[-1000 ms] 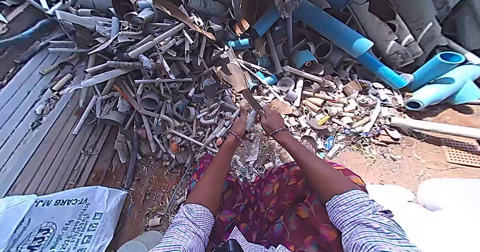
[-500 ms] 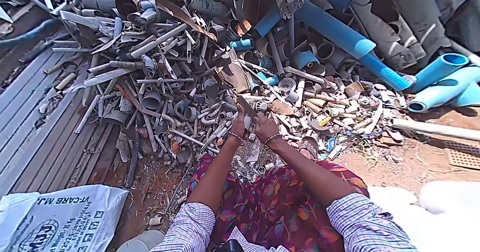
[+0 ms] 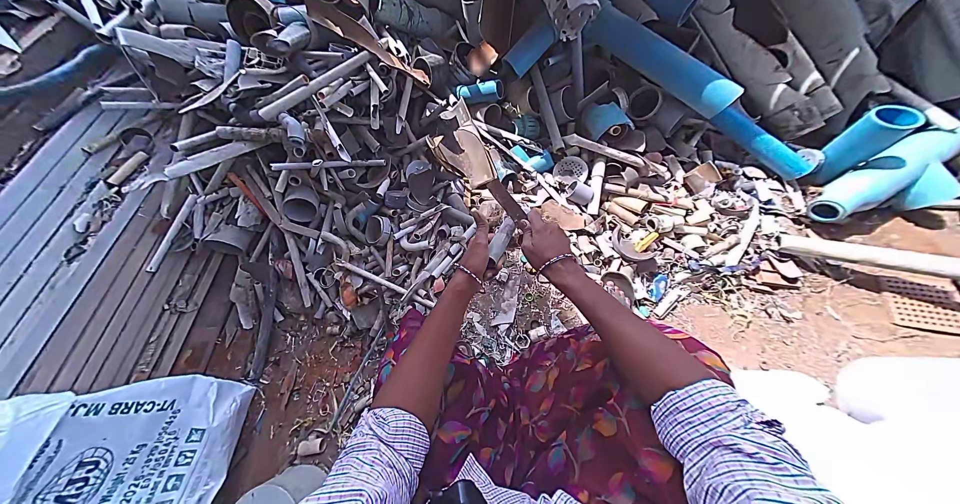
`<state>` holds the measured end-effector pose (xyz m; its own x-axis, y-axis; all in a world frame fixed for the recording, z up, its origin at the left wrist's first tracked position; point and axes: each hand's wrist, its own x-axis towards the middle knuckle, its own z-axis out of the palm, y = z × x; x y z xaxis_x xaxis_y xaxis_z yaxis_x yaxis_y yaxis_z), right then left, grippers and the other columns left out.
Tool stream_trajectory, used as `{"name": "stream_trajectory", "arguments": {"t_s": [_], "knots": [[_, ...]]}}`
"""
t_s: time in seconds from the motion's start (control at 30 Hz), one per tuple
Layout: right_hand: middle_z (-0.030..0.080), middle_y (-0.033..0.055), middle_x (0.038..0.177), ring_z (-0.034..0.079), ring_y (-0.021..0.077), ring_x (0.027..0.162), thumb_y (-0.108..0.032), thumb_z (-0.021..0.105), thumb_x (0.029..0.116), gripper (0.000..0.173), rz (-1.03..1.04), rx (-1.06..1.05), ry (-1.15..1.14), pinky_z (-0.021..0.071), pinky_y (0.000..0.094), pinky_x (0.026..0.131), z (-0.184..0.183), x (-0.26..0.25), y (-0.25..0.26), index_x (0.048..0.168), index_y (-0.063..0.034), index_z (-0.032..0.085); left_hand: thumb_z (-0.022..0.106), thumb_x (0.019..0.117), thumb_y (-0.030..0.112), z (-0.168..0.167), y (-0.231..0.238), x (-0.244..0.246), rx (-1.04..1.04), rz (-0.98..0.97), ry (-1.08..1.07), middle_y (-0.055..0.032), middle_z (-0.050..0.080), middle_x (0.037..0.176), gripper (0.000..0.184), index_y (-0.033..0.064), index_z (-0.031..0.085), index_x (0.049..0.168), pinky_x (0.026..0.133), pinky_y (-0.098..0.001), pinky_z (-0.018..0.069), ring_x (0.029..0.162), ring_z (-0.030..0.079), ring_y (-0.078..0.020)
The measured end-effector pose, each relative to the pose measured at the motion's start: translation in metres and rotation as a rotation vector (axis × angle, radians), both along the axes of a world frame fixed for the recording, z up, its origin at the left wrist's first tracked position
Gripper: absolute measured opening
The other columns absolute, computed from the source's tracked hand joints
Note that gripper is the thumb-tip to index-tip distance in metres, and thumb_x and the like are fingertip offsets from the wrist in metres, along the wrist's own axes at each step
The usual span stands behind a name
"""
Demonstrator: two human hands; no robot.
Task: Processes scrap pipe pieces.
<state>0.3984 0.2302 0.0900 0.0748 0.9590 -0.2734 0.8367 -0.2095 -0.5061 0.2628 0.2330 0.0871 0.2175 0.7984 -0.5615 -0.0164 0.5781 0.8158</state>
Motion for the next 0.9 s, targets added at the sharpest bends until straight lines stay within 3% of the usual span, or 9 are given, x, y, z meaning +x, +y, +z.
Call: {"name": "stream_trajectory", "arguments": {"t_s": [0.1,0.2,0.37,0.5,0.6,0.73,0.83,0.9], "knots": [[0.068,0.0302,0.105,0.067,0.0479,0.106,-0.024,0.036,0.1129,0.037,0.046,-0.054,-0.014,0.0508,0.0602,0.089,0.009,-0.013,-0.011,0.136,0.0018,0.050,0.005,0.1012,0.070,0.004,-0.001,-0.002,-0.009,0.053,0.040,0.0018,0.043,0.053,0.079,0.0090,0.055,0.090,0.036,-0.0182,0.0282,0.037,0.035,-0.0048],[0.068,0.0305,0.101,0.068,0.0496,0.102,-0.023,0.040,0.1121,0.035,0.081,-0.022,-0.006,0.0512,0.0615,0.085,0.013,-0.016,-0.020,0.132,0.0035,0.051,0.001,0.0999,0.070,0.007,-0.002,-0.003,0.003,0.062,0.047,0.0023,0.044,0.049,0.083,0.0094,0.056,0.086,0.034,-0.0174,0.0270,0.035,0.035,-0.0039],[0.069,0.0302,0.106,0.067,0.0491,0.107,-0.028,0.034,0.1133,0.039,-0.002,-0.054,-0.027,0.0513,0.0626,0.087,-0.002,-0.003,-0.002,0.133,0.0009,0.053,0.010,0.1042,0.066,-0.003,0.001,0.006,0.013,0.059,0.128,0.0000,0.044,0.057,0.076,0.0063,0.057,0.099,0.039,-0.0197,0.0313,0.041,0.037,-0.0067],[0.068,0.0307,0.106,0.067,0.0490,0.107,-0.025,0.037,0.1129,0.038,0.046,-0.056,-0.027,0.0511,0.0608,0.089,0.012,-0.011,-0.012,0.136,0.0020,0.051,0.009,0.1043,0.065,-0.005,0.001,0.007,0.040,0.070,0.143,0.0007,0.043,0.052,0.076,0.0072,0.055,0.087,0.037,-0.0200,0.0307,0.038,0.037,-0.0063],[0.069,0.0295,0.100,0.069,0.0483,0.101,-0.024,0.039,0.1120,0.036,0.141,-0.031,-0.067,0.0518,0.0599,0.085,0.014,-0.018,-0.021,0.132,0.0034,0.051,0.009,0.1044,0.065,-0.005,0.003,0.002,0.045,0.071,0.185,0.0007,0.043,0.056,0.075,0.0072,0.054,0.089,0.040,-0.0204,0.0319,0.041,0.037,-0.0066],[0.068,0.0308,0.109,0.067,0.0491,0.107,-0.024,0.041,0.1114,0.038,0.044,-0.076,-0.125,0.0513,0.0622,0.087,-0.002,-0.001,-0.005,0.138,0.0010,0.051,0.007,0.1062,0.061,-0.004,-0.003,0.005,0.100,-0.003,0.179,-0.0001,0.046,0.058,0.078,0.0048,0.059,0.095,0.040,-0.0206,0.0328,0.042,0.038,-0.0065],[0.067,0.0295,0.115,0.066,0.0462,0.112,-0.019,0.040,0.1108,0.035,0.065,-0.191,-0.127,0.0507,0.0589,0.091,0.009,-0.012,-0.010,0.137,0.0010,0.050,0.006,0.1064,0.060,0.008,-0.005,0.002,0.122,-0.002,0.170,0.0008,0.046,0.058,0.077,0.0056,0.058,0.090,0.044,-0.0216,0.0345,0.044,0.039,-0.0067],[0.066,0.0299,0.117,0.065,0.0460,0.114,-0.021,0.037,0.1117,0.036,0.037,-0.211,-0.095,0.0505,0.0588,0.092,0.006,-0.011,-0.012,0.136,0.0006,0.051,0.005,0.1050,0.064,0.011,-0.006,-0.001,0.096,0.084,0.147,0.0018,0.047,0.053,0.081,0.0069,0.059,0.084,0.039,-0.0197,0.0314,0.039,0.037,-0.0050]]}}
